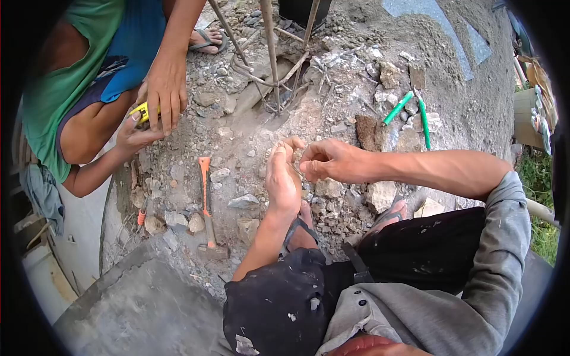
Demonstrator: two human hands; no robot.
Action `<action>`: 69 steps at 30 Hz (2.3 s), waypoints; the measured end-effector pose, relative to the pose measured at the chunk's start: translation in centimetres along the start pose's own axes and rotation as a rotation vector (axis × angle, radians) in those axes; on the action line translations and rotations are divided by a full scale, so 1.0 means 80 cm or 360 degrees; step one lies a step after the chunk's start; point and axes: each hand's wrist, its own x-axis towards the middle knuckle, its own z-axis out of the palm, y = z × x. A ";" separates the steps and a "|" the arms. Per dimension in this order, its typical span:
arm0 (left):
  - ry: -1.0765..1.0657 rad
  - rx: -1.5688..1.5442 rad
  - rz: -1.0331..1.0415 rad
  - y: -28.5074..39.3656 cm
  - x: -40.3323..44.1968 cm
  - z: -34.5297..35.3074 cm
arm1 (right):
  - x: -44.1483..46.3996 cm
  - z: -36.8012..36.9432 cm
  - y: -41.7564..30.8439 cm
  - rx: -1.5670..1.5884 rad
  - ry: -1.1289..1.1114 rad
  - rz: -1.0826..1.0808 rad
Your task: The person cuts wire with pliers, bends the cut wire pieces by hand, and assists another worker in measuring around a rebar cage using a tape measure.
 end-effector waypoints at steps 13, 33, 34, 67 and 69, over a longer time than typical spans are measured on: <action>-0.0427 -0.0573 -0.0082 0.005 -0.004 -0.015 | -0.020 -0.012 -0.019 0.0485 -0.0235 0.0228; -0.0129 -0.1197 -0.0356 0.016 0.015 0.000 | -0.055 -0.012 0.007 -0.0946 0.0145 -0.0839; -0.0147 -0.1203 -0.0413 0.015 0.017 0.007 | -0.051 -0.013 0.007 -0.1210 0.0117 -0.1075; -0.0088 -0.0619 -0.0056 0.003 0.005 0.031 | -0.045 -0.003 0.010 -0.0223 0.0180 -0.0657; -0.0131 -0.0624 -0.0066 -0.002 0.003 0.025 | -0.047 -0.002 0.005 -0.0054 0.0153 -0.0371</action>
